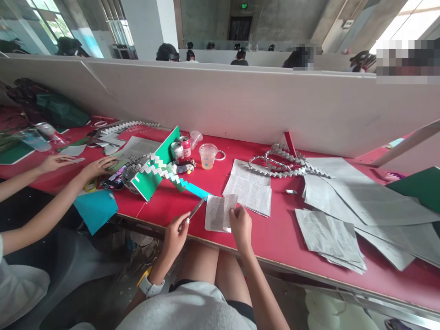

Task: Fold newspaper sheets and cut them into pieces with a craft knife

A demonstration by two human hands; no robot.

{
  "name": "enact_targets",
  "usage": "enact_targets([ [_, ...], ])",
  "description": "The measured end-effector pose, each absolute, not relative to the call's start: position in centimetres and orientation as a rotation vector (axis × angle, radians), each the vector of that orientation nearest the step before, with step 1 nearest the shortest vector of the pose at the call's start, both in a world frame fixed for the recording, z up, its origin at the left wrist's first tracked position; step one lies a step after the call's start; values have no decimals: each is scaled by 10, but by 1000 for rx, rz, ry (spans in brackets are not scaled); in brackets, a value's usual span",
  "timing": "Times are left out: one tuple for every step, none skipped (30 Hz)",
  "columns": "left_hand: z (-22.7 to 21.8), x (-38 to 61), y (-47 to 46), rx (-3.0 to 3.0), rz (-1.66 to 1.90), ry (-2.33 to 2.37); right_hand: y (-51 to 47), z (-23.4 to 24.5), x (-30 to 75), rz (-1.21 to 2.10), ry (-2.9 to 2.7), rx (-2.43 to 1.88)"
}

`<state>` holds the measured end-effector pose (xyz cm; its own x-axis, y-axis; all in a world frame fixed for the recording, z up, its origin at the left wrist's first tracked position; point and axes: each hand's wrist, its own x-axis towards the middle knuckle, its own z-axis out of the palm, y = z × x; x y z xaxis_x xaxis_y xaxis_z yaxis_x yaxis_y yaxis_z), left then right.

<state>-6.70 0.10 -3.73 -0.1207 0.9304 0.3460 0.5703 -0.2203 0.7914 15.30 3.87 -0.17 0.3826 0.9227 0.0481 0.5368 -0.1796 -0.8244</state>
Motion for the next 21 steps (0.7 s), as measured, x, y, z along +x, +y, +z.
enact_targets([
  [-38, -64, 1, 1800, 1241, 1653, 37, -3, 152, 644, -1200, -1829],
  [-39, -61, 1, 1826, 1200, 1647, 36, -3, 150, 694, -1135, -1810],
  [-40, -58, 0, 1847, 1159, 1640, 35, -4, 148, 759, -1079, -1782],
  [-40, -56, 0, 1861, 1121, 1632, 35, -4, 146, 841, -1041, -1743],
  [-40, -55, -1, 1870, 1084, 1622, 35, -3, 145, 927, -1034, -1695],
  [-40, -55, -1, 1872, 1052, 1612, 36, -2, 145, 1002, -1068, -1640],
  [-39, -55, -1, 1873, 1029, 1604, 38, -1, 146, 1050, -1140, -1584],
  [-38, -56, -2, 1875, 1012, 1599, 41, -1, 150, 1062, -1241, -1533],
  [-38, -57, -2, 1880, 1001, 1597, 45, 0, 154, 1039, -1360, -1489],
  [-38, -58, -2, 1886, 994, 1597, 50, -1, 160, 982, -1488, -1451],
  [-38, -60, -2, 1894, 992, 1598, 56, -2, 166, 898, -1618, -1418],
  [-39, -61, -3, 1902, 995, 1602, 63, -5, 173, 801, -1750, -1387],
  [-40, -61, -3, 1910, 1002, 1606, 69, -10, 180, 704, -1880, -1357],
  [-41, -62, -4, 1918, 1015, 1612, 75, -15, 185, 617, -2002, -1331],
  [-42, -61, -4, 1925, 1030, 1616, 79, -21, 190, 545, -2111, -1317],
  [-43, -61, -5, 1931, 1044, 1618, 82, -27, 193, 483, -2202, -1315],
  [-44, -61, -6, 1937, 1051, 1615, 83, -33, 195, 429, -2275, -1327],
  [-45, -60, -7, 1942, 1052, 1609, 83, -38, 196, 376, -2328, -1350],
  [-46, -60, -7, 1946, 1047, 1599, 81, -42, 196, 320, -2362, -1379],
  [-46, -60, -8, 1951, 1036, 1586, 79, -45, 196, 260, -2379, -1413],
  [-46, -60, -9, 1954, 1021, 1573, 76, -46, 195, 197, -2382, -1452],
])
